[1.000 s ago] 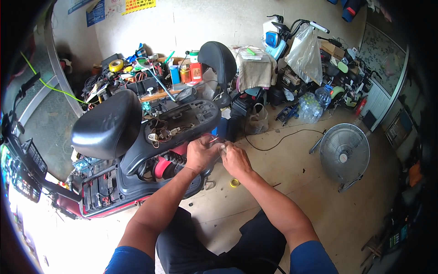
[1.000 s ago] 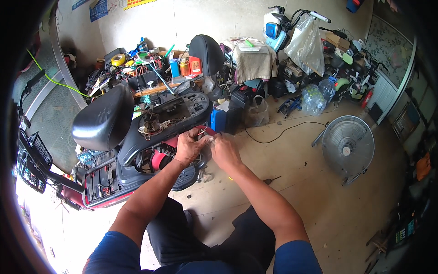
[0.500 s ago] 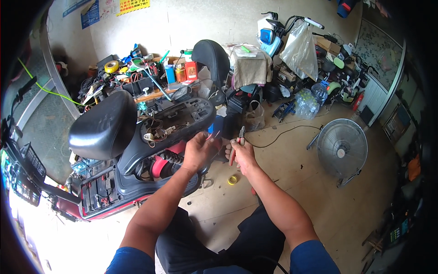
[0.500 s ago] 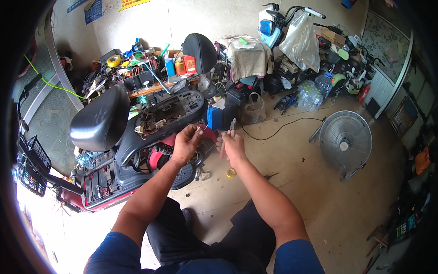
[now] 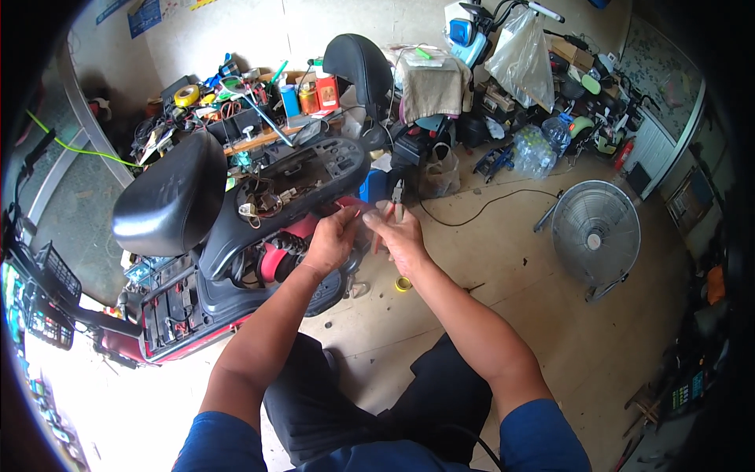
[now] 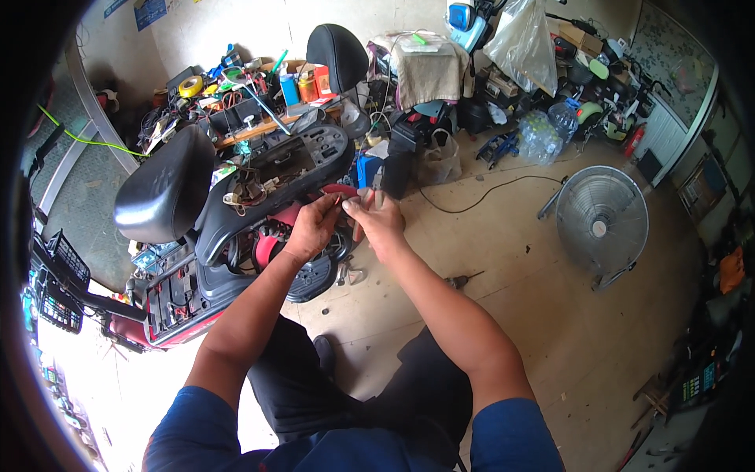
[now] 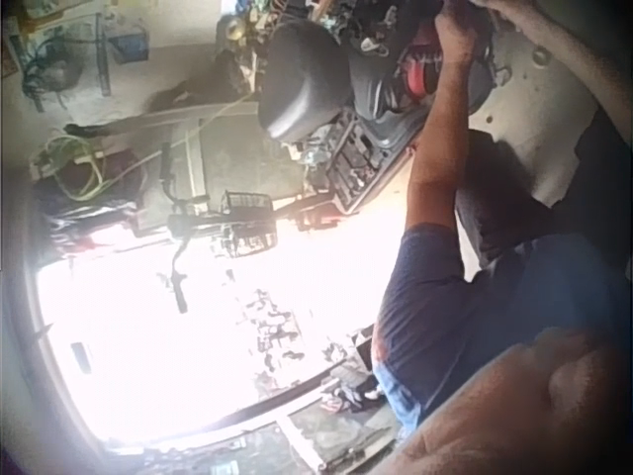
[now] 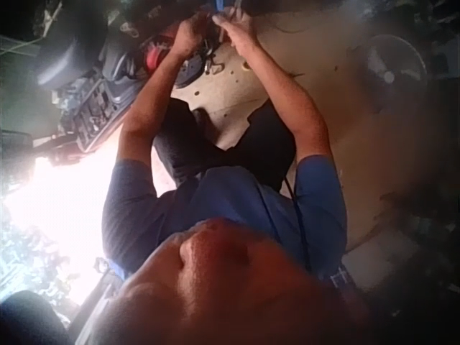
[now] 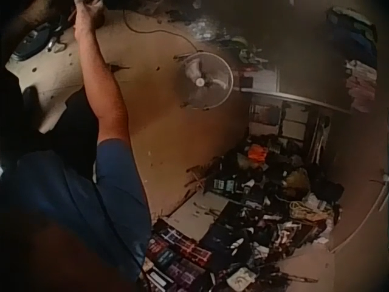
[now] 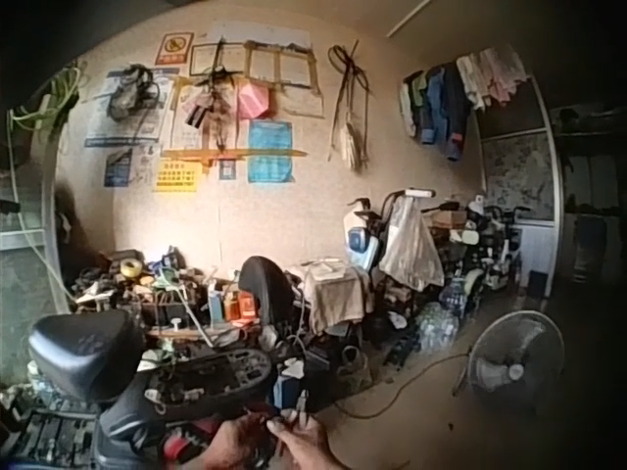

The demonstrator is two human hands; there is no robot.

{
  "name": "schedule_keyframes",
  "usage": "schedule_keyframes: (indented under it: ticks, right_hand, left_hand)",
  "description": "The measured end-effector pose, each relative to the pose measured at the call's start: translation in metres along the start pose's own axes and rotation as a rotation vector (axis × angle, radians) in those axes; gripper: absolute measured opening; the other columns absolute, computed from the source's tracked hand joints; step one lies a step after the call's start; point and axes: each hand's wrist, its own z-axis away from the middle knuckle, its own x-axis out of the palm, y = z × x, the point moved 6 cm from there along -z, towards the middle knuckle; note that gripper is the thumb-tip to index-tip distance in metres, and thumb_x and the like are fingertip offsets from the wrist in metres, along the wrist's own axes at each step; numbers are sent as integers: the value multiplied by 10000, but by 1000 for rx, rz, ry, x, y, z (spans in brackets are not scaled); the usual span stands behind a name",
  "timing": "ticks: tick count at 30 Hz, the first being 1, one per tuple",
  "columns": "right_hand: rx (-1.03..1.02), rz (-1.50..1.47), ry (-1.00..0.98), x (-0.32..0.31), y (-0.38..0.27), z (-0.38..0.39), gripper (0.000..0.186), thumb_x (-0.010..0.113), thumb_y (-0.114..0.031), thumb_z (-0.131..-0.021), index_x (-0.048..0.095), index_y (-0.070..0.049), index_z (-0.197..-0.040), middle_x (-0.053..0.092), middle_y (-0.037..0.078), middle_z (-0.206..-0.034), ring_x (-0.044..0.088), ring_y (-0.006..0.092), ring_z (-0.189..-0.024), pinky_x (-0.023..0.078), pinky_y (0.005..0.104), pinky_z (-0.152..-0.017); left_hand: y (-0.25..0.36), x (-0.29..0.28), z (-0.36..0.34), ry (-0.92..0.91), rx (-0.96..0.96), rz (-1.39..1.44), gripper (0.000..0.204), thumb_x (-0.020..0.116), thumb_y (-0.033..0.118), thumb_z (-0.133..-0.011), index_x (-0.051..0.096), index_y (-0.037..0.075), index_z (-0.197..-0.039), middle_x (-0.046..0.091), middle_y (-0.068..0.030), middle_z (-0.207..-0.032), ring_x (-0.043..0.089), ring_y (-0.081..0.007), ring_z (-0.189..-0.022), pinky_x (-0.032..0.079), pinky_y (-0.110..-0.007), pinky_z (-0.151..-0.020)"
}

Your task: Repairing the wiring and rear lights of an electric scooter.

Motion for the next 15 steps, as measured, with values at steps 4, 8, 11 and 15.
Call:
schedule_keyframes:
  ticks: [4,8,11,15]
  right_hand:
    - [-119,-55,36,0,8,-8,374,831,-258,-823,607,-104,-1079,668,11,-838,617,80,-647,423,227,-460]
    - [-49,-33,88,-15,24,-9,247,762,-21,-853,598,-23,-1038,657,46,-854,654,129,-708,547,285,-630]
    - [87,-14,-7,-20,42,-6,221,749,2,-849,599,-22,-1009,664,59,-853,688,152,-733,559,295,-647]
    - [141,110,-115,-16,41,5,203,742,8,-848,582,-25,-969,658,59,-852,703,167,-756,562,303,-651]
  left_hand:
    - [2,-9,2,69,10,-143,245,578,82,-992,653,-14,-1205,722,-176,-984,692,-209,-898,528,-321,-814]
    - [9,-28,1,196,11,-215,279,614,100,-990,677,-18,-1235,739,-66,-918,652,-79,-833,528,-249,-792]
    - [0,-43,2,323,-50,-60,217,686,138,-945,725,-5,-1103,717,-113,-773,634,-100,-668,521,-260,-678]
    - [-11,-49,4,313,-105,-13,241,713,172,-941,726,-30,-1073,735,-95,-792,636,-87,-701,523,-268,-681]
